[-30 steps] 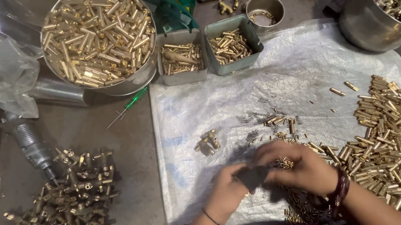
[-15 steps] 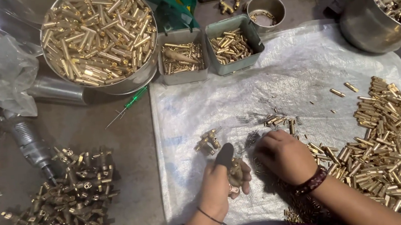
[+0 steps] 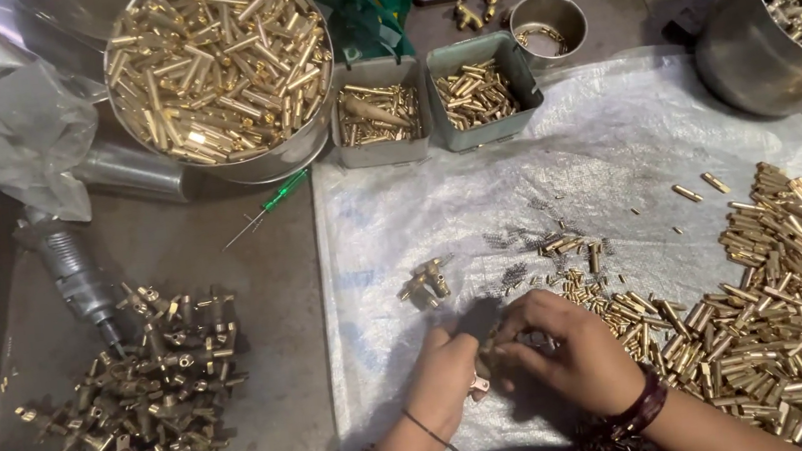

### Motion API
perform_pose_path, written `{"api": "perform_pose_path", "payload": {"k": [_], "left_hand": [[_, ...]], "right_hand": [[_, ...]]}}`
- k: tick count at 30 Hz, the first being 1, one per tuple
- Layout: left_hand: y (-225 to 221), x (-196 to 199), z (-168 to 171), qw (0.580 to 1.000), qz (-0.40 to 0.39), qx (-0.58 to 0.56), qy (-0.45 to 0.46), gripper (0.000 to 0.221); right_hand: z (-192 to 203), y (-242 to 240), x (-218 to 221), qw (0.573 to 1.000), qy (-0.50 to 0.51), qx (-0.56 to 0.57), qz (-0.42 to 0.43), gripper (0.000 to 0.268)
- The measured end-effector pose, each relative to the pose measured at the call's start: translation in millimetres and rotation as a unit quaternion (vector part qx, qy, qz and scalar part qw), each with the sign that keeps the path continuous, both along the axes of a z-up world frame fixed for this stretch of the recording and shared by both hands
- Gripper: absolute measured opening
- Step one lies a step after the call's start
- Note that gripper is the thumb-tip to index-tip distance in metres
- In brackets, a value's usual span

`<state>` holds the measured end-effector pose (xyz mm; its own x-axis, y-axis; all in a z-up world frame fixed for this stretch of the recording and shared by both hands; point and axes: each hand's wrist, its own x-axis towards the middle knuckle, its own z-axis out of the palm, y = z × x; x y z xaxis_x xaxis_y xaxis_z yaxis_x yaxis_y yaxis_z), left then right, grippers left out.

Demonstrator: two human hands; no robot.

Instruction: The person sorts small brass fittings at a workbench, picking individual pieces from a pile, checking each one, and placing it into separate piles by type. They also pour additional fittings from a metal bowl onto the mat to continue sorting.

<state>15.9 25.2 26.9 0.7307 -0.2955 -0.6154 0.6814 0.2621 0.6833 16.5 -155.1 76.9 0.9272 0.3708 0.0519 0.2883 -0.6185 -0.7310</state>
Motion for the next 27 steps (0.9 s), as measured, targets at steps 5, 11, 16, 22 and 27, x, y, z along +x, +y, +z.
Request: {"api": "perform_pose_path", "payload": {"k": [5,11,16,22,27], "left_hand": [[7,-2,5,0.991,-0.101,0.072,-0.058,0.027],[108,-13,39,0.855,-0.025,0.459,-0.242,0.027],[125,-20,95,0.68,0.065,0.644,-0.344,0.032],[46,17,50,0.74,-0.108,0.605,-0.273,0.032],[73,30,-19,0.861,-0.063,0.445,-0.237,0.027]], "right_hand": [[-23,-24,6,0.972,0.224,0.064,-0.03,0.013],[-21,-61,1,0.949,0.248,0.149,-0.126,0.018],[-33,-51,-20,0.957,0.241,0.043,-0.158,0.021],[-3,-26,-48,0.984,0.13,-0.034,0.12,0.019],[-16,-86,-37,0.989,0.094,-0.044,-0.106,0.023]]}}
